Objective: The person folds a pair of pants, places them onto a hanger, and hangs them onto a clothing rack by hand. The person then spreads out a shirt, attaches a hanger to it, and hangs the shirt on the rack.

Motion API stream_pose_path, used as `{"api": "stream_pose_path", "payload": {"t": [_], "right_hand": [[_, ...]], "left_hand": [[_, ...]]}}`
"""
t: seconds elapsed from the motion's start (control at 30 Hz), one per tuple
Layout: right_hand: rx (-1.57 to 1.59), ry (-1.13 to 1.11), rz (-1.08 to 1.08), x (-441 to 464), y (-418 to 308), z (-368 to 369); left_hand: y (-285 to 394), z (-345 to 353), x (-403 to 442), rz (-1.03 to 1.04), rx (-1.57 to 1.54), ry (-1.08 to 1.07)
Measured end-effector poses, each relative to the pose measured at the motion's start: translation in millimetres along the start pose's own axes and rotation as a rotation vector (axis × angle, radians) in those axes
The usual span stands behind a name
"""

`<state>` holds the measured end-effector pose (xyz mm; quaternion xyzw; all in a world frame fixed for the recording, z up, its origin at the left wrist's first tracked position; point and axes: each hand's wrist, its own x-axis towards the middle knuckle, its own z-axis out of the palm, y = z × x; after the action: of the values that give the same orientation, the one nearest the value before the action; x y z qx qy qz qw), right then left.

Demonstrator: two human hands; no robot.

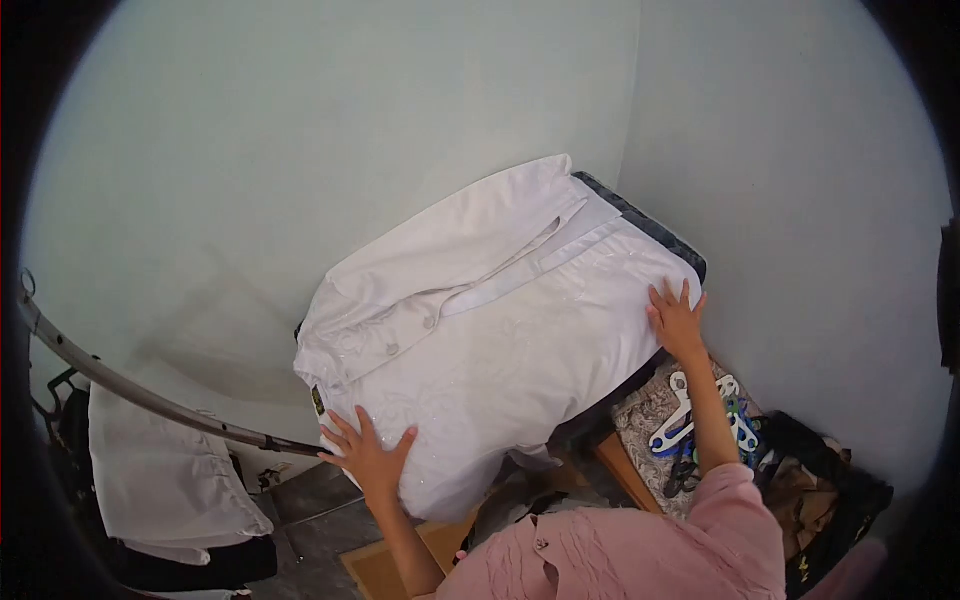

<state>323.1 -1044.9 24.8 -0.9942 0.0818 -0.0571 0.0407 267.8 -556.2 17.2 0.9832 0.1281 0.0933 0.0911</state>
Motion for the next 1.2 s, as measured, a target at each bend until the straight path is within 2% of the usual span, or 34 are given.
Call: {"api": "stream_pose_path", "payload": {"t": [0.07, 0.1, 0.13, 0.17, 0.23, 0.27, 0.33, 0.4, 0.47, 0.53, 0.6, 0.63, 0.7, 0.8, 0.87, 0.97, 1.03, 1.1, 1.2], "right_hand": [[-0.091, 0.185, 0.128, -7.9, -19.8, 14.3], [0.061, 0.230, -0.006, -24.3, -52.3, 10.4], [0.132, 0.184, -0.091, -38.2, -87.4, 6.7], [0.207, 0.233, -0.404, -51.5, -105.5, 36.5], [0.273, -0.065, -0.898, -84.8, -135.9, 34.2], [0.283, -0.065, -0.897, -88.2, -129.7, 37.4], [0.145, 0.040, -0.643, -86.5, -106.0, 38.8], [0.193, 0.136, -0.303, -87.5, -77.9, 28.3], [0.315, 0.338, -0.121, -94.8, -64.9, 47.1], [0.318, 0.312, -0.170, -115.7, -74.1, 55.8], [0.286, 0.279, -0.290, -142.9, -92.5, 79.9], [0.359, 0.193, -0.287, -158.0, -106.3, 86.2], [0.379, 0.147, -0.332, -183.6, -128.5, 94.5], [0.408, 0.112, -0.325, -198.3, -146.7, 110.1], [0.405, 0.100, -0.297, -199.4, -149.8, 115.1], [0.481, 0.216, -0.257, -199.1, -152.8, 111.7], [0.498, 0.260, -0.233, -197.9, -145.2, 116.8], [0.549, 0.356, -0.178, -199.1, -132.3, 120.3], [0.507, 0.341, -0.060, -205.6, -101.3, 123.7]], "left_hand": [[0.7, -1.2, -2.7, -0.002, 0.010, 0.023], [6.6, -8.7, -3.9, -0.027, 0.013, -0.006], [9.7, -12.4, -5.0, -0.030, 0.017, -0.009], [11.9, -15.9, -6.0, -0.040, 0.021, -0.025], [17.2, -19.0, -10.7, -0.061, 0.046, -0.026], [18.5, -21.0, -14.2, -0.060, 0.055, -0.026], [22.4, -24.4, -25.6, 0.006, 0.066, 0.059], [33.6, -25.3, -43.7, 0.026, 0.025, 0.106], [53.7, -23.8, -63.9, 0.261, -0.095, 0.041], [80.3, -9.0, -85.7, 0.568, -0.164, -0.030], [103.0, 18.2, -98.4, 0.855, -0.104, -0.176], [111.6, 33.1, -98.5, 0.858, -0.104, -0.175], [126.0, 58.8, -91.3, 1.080, -0.045, 0.012], [126.4, 76.1, -74.3, 1.135, 0.019, 0.068], [126.2, 81.1, -74.6, 1.155, -0.053, 0.093], [127.6, 64.7, -81.6, 1.148, -0.204, 0.045], [129.5, 47.1, -87.4, 1.074, -0.311, -0.018], [133.1, 35.6, -91.4, 1.012, -0.403, 0.010], [139.1, 12.9, -91.1, 0.900, -0.587, 0.049]]}}
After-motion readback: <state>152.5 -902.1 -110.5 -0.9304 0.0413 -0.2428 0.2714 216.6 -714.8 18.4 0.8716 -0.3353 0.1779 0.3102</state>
